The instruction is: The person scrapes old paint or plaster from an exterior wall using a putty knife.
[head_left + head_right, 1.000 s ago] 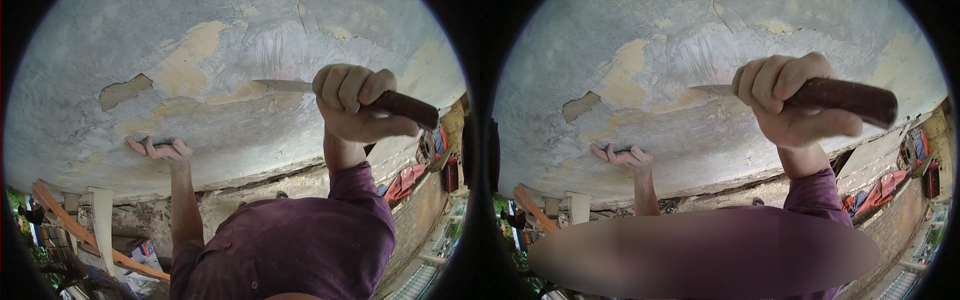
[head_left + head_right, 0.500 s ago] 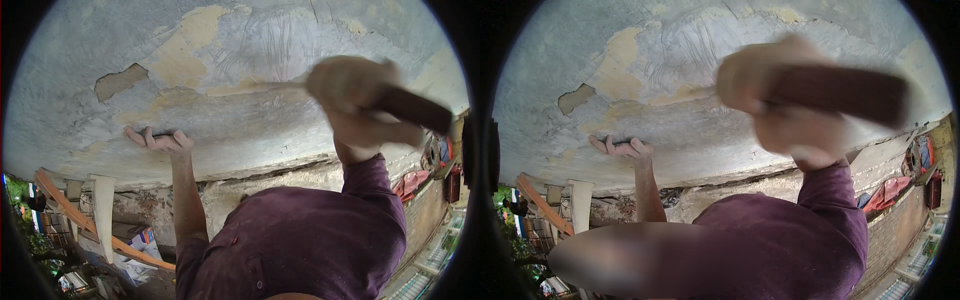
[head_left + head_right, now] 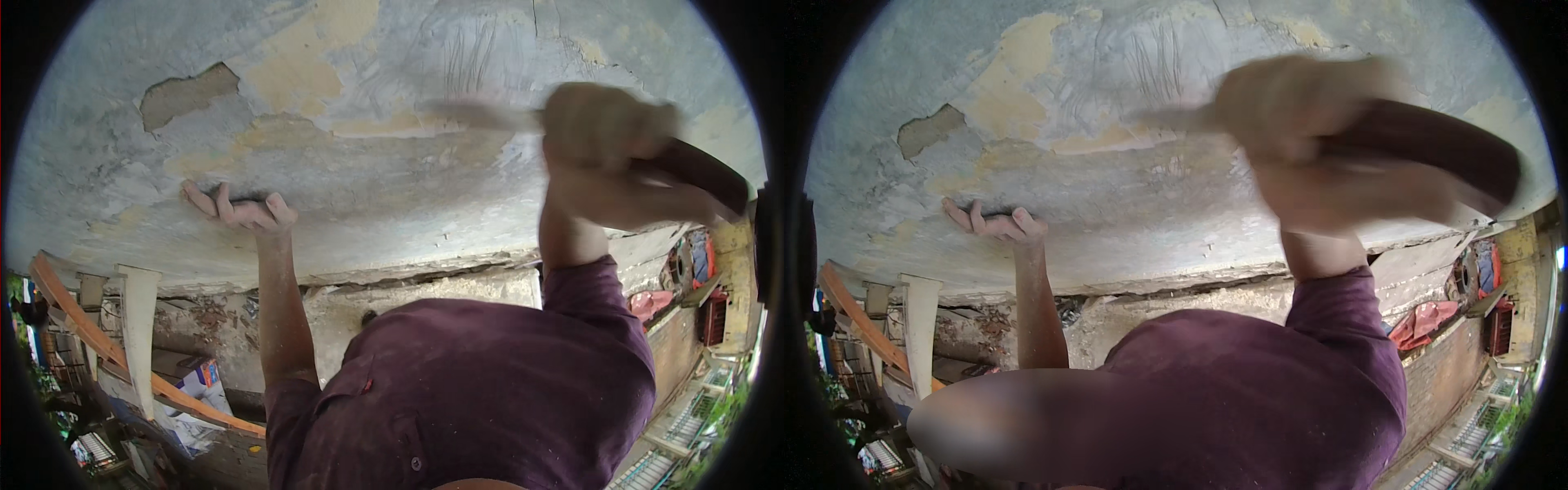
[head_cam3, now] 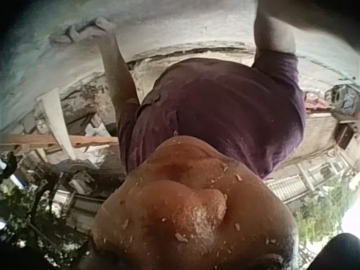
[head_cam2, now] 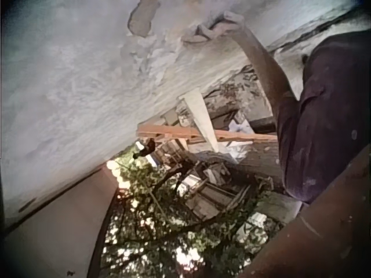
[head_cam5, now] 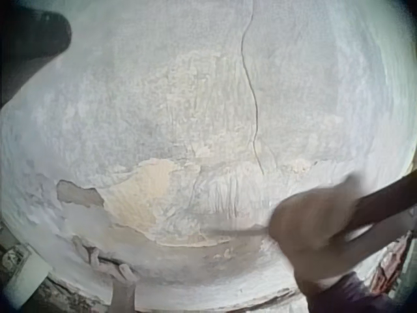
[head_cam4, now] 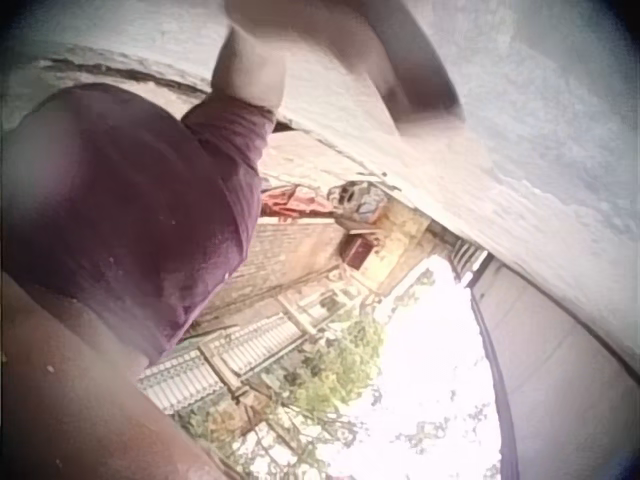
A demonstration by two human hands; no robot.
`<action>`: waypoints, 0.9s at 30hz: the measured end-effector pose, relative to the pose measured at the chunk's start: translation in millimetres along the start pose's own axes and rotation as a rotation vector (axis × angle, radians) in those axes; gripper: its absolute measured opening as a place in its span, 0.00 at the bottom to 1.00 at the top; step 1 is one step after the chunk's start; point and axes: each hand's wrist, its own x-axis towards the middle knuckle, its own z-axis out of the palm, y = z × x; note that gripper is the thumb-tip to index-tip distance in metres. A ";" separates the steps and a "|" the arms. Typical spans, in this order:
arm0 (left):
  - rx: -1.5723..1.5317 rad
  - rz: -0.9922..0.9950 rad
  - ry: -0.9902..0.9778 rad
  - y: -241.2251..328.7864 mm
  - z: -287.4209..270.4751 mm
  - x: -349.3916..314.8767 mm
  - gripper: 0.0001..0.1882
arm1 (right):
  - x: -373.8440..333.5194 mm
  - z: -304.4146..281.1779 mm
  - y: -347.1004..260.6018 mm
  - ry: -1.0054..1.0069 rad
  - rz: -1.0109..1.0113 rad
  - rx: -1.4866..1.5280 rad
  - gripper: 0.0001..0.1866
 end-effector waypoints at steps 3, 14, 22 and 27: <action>0.004 0.017 0.010 -4.3 -9.2 -6.5 0.26 | -46.6 25.1 46.3 0.213 0.193 -0.019 0.34; 0.039 0.029 0.006 -8.4 -10.5 -9.8 0.27 | -8.5 30.6 11.0 0.100 -0.039 -0.094 0.34; 0.046 -0.012 0.046 -6.5 -3.9 -8.3 0.25 | 0.0 18.7 21.3 -0.016 0.069 -0.013 0.35; 0.053 0.010 0.021 -1.9 -8.3 -2.6 0.25 | -4.9 26.2 20.8 0.073 0.096 -0.062 0.37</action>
